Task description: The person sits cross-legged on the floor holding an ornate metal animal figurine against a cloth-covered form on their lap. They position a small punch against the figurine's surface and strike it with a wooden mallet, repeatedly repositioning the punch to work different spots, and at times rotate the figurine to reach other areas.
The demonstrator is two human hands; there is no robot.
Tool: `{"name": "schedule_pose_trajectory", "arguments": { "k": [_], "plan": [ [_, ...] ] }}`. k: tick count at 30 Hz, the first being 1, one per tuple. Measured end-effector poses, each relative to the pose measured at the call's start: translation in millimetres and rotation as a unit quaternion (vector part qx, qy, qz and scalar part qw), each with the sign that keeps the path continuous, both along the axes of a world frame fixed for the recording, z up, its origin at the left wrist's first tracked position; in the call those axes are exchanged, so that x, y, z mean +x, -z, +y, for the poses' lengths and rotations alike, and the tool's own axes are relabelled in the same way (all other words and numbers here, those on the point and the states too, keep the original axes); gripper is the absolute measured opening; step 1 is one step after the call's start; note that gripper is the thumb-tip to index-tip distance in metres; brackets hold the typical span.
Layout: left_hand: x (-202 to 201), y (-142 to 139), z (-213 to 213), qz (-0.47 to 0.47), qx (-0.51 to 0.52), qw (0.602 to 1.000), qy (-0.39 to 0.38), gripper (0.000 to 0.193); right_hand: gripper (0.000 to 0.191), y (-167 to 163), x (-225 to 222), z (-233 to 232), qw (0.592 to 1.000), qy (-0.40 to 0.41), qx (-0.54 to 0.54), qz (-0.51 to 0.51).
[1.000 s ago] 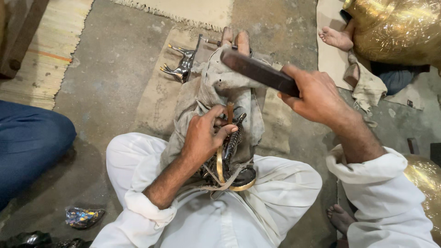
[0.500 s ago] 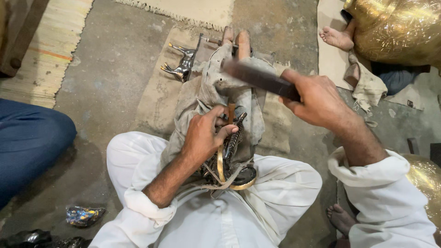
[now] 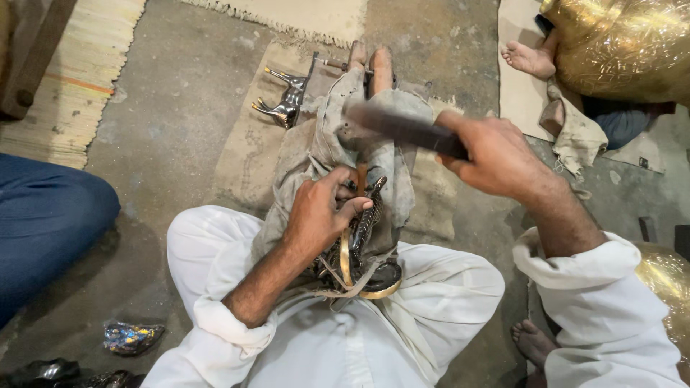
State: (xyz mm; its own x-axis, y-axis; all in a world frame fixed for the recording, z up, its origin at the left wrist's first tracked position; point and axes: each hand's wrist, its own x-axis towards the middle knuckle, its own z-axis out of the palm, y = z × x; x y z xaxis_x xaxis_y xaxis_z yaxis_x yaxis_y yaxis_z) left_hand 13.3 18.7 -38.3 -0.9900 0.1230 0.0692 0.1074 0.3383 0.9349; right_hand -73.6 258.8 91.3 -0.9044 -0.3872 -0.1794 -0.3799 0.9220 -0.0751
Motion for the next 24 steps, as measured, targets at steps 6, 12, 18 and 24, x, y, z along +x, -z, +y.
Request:
{"name": "schedule_pose_trajectory", "arguments": {
  "k": [6, 12, 18, 24],
  "plan": [
    [3.8, -5.8, 1.1, -0.01, 0.025, 1.0, 0.004, 0.032, 0.034, 2.3, -2.0, 3.1, 1.0, -0.014, 0.009, 0.012],
    [2.4, -3.3, 1.4, 0.043, 0.033, 0.999, 0.008, 0.032, 0.033, -3.6, -1.0, 2.5, 0.999, -0.024, 0.023, 0.035],
    [4.5, 2.8, 0.7, 0.025, 0.04, 0.998, 0.029, 0.033, 0.028, 4.8, -0.6, 8.5, 0.997, -0.049, 0.043, 0.04],
    [10.2, 0.2, -0.1, 0.038, 0.076, 0.996, 0.003, 0.036, 0.041, 12.3, -8.8, 21.9, 0.971, 0.054, -0.232, 0.003]
  ]
}}
